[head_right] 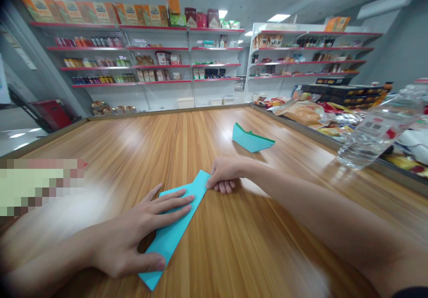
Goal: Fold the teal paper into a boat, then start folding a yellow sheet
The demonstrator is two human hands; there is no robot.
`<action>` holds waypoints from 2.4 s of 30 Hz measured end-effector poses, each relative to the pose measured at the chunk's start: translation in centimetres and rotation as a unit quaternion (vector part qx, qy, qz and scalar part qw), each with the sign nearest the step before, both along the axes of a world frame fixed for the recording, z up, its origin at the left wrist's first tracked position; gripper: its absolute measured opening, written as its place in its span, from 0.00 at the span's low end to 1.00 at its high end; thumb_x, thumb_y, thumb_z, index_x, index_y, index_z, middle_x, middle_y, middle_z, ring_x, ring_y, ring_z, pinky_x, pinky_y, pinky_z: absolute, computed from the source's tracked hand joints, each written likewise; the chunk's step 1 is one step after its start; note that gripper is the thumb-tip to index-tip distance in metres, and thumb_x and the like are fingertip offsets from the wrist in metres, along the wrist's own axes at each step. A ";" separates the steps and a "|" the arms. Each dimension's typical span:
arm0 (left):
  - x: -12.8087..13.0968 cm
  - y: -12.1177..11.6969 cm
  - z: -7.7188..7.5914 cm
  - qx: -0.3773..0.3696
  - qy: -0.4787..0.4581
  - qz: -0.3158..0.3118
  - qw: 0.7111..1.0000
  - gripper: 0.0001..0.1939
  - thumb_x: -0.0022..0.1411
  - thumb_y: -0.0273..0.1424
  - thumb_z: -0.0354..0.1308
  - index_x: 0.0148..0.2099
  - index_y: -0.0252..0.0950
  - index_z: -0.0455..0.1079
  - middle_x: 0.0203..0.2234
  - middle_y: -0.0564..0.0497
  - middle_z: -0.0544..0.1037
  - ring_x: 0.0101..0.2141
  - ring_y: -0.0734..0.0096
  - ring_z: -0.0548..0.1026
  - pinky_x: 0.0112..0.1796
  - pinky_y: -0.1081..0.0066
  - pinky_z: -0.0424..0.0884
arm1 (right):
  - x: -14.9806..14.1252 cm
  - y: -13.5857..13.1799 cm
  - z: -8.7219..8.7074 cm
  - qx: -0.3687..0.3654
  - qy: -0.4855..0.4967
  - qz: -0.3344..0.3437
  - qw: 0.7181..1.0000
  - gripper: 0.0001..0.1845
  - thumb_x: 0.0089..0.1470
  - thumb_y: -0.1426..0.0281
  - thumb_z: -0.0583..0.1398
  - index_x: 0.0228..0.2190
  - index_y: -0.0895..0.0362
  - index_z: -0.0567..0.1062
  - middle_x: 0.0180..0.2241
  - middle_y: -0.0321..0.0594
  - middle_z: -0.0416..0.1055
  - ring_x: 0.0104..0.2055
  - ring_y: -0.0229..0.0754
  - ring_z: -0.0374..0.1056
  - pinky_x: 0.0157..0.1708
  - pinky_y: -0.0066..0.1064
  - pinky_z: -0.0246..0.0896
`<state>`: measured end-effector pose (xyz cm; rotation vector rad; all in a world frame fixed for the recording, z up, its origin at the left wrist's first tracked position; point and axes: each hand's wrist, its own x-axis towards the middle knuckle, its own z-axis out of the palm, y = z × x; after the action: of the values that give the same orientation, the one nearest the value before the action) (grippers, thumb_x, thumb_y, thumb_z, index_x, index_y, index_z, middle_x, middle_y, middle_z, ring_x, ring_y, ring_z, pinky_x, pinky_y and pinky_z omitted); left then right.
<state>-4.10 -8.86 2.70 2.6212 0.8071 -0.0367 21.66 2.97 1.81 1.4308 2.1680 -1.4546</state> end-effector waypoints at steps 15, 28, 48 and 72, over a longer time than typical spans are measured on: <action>-0.2 0.1 -0.2 0.025 0.011 0.003 1.000 0.33 0.63 0.49 0.49 0.67 0.51 0.45 0.65 0.51 0.51 0.63 0.48 0.50 0.57 0.34 0.39 | 1.4 1.6 -0.5 0.068 0.021 -0.100 0.992 0.15 0.46 0.64 0.62 0.17 0.62 0.72 0.13 0.35 0.68 0.12 0.31 0.62 0.10 0.20 0.56; 0.7 -0.5 -0.7 0.114 -0.012 0.029 0.993 0.24 0.69 0.39 0.42 0.66 0.46 0.51 0.62 0.48 0.58 0.57 0.52 0.59 0.55 0.44 0.54 | -1.0 -1.2 -0.2 0.066 0.085 -0.057 0.993 0.16 0.48 0.61 0.61 0.17 0.60 0.69 0.13 0.32 0.67 0.13 0.30 0.62 0.10 0.18 0.53; 2.0 -1.1 -1.0 0.192 0.031 0.138 0.971 0.28 0.66 0.47 0.42 0.57 0.34 0.63 0.45 0.40 0.70 0.45 0.50 0.66 0.46 0.48 0.61 | -4.2 -5.0 0.0 -0.006 0.003 -0.017 1.000 0.19 0.51 0.66 0.53 0.15 0.60 0.70 0.11 0.35 0.67 0.10 0.33 0.62 0.07 0.21 0.54; 3.1 -1.7 -1.4 0.223 0.069 0.144 0.961 0.20 0.68 0.40 0.40 0.48 0.34 0.67 0.39 0.43 0.71 0.38 0.56 0.73 0.39 0.55 0.70 | -4.9 -5.0 0.3 -0.036 0.009 -0.060 0.997 0.16 0.47 0.71 0.54 0.13 0.60 0.70 0.08 0.34 0.64 0.09 0.33 0.59 0.07 0.22 0.54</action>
<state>-0.99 -10.55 1.29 2.9035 1.3811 0.0498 16.80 -2.00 2.12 1.5539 2.0485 -1.5733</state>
